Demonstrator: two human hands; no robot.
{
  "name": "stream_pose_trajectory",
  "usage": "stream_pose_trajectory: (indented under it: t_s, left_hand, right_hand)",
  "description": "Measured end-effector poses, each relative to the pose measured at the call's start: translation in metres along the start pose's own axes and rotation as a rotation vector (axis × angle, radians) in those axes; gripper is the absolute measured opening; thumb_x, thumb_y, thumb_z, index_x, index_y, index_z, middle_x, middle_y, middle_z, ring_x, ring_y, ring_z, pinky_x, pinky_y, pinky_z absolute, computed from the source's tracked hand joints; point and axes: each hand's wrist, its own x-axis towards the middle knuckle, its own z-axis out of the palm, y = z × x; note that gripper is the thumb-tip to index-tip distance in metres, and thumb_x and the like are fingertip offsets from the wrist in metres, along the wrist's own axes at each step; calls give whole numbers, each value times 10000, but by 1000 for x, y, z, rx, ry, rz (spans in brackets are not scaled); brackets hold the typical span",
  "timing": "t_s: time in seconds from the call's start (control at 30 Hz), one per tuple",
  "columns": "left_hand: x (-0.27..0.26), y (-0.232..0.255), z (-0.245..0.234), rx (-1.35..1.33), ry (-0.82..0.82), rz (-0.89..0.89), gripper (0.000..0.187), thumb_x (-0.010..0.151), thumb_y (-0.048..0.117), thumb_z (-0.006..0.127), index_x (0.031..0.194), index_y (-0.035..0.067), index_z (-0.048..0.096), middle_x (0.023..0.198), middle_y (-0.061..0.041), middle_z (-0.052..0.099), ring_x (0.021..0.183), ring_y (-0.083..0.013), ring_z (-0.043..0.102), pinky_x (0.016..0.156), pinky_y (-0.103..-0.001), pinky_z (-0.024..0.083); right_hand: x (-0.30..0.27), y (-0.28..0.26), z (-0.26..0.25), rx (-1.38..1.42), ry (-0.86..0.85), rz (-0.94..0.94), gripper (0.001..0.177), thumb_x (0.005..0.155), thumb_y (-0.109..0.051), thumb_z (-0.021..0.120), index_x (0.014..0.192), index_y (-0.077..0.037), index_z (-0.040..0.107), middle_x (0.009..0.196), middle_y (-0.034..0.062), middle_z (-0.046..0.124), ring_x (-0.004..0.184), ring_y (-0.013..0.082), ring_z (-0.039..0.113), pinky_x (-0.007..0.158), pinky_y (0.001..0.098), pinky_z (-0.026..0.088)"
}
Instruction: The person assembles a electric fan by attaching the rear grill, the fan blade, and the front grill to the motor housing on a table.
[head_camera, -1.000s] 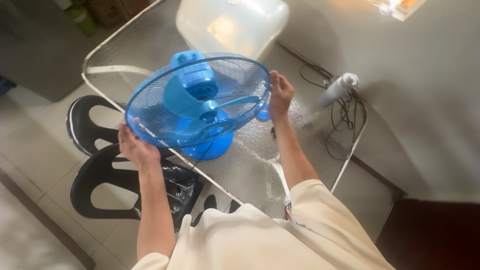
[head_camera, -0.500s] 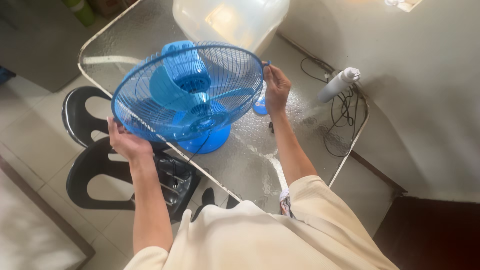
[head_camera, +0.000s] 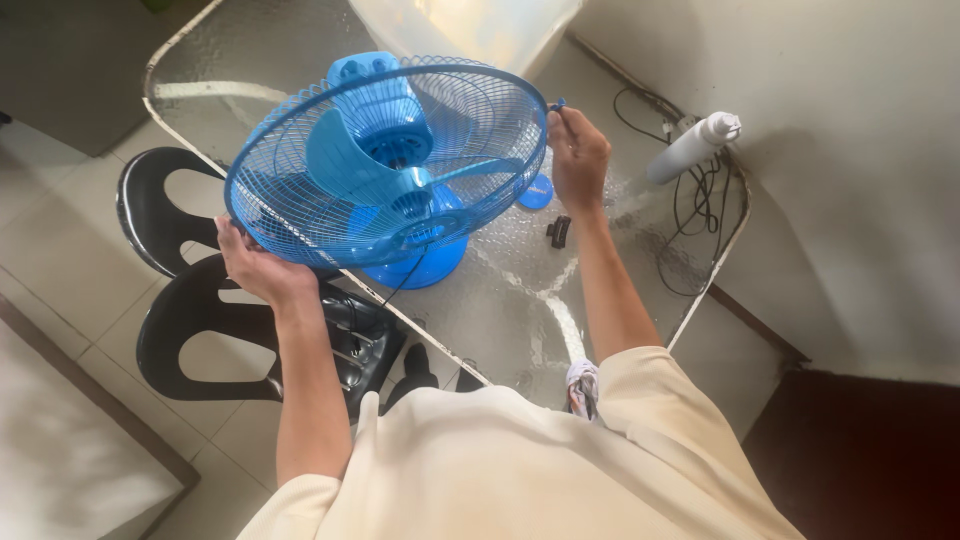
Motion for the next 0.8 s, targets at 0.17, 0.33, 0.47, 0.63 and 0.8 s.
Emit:
stream_pose_trajectory:
  t_s: [0.17,0.33,0.47,0.63,0.8]
  left_hand:
    - [0,-35,-47,-137,-72,-119,438,1066,374,442,1246,4,592,1228,-139,663,1142,-240,660,1040,-401,547]
    - [-37,-121,-103,267,-553,-438,414,967,163,671,1329,27,523,1288,-148,593,1180,-268,603,1058,-440,516]
    - [-38,-138,-97,-214,-102,-947,418,901,257,619,1244,19,610,1217,-160,673,1109,-320,676,961,-483,565]
    - [-23,-177,-167,1160,-953,517,229,1071,140,635,1279,74,706,1268,-84,730,1155,-225,706,990,-349,583]
    - [-6,-194,-209,632,-790,-117,298,994,153,626,1242,-3,678,1223,-104,727,1104,-251,709,963,-379,572]
  right_hand:
    - [-18,38,8,471,28,204,334,1078,-275,564,1259,-15,670,1132,94,736,1037,173,709,888,319,591]
    - [-78,107,41,842,-35,616,369,1053,-289,539,1278,-11,625,1196,101,706,1081,242,689,968,441,557]
    - [-118,131,78,1032,-120,861,350,1040,-268,490,1237,-23,645,1196,98,716,1084,231,686,955,408,542]
    - [-135,150,100,1163,-30,775,238,1075,-112,509,1254,-10,629,1205,111,695,1093,230,661,988,399,529]
    - [-127,158,107,1186,-22,794,224,1040,-98,532,1198,22,635,1164,121,712,1056,236,686,945,413,558]
